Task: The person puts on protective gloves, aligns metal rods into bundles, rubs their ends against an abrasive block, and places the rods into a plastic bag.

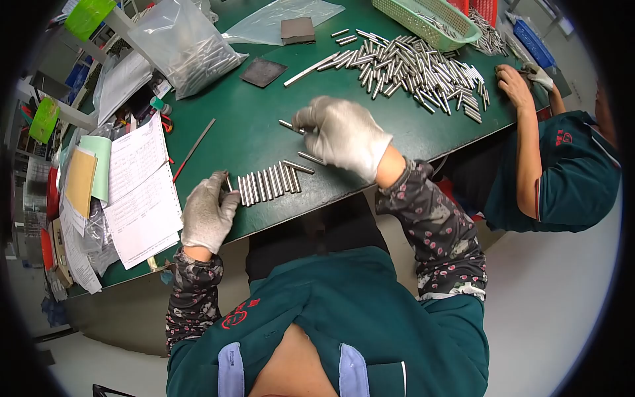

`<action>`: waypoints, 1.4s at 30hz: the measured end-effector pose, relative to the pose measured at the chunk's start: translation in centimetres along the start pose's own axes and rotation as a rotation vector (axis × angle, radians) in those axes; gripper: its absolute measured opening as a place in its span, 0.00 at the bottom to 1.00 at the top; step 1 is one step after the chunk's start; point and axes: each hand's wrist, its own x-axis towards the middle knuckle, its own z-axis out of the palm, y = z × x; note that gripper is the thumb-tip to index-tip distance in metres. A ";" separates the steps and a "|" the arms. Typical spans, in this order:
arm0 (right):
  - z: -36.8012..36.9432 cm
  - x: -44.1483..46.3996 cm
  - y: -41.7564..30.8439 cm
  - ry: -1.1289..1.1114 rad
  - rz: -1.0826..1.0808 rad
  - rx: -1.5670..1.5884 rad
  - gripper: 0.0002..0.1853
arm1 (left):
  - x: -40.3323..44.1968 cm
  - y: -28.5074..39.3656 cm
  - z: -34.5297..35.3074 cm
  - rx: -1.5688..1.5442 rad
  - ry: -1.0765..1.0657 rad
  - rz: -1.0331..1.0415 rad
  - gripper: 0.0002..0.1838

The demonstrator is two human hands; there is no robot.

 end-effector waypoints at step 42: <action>-0.6 -3.8 1.5 -0.108 -0.145 -0.148 0.30 | 1.0 2.2 1.4 0.006 0.016 0.215 0.48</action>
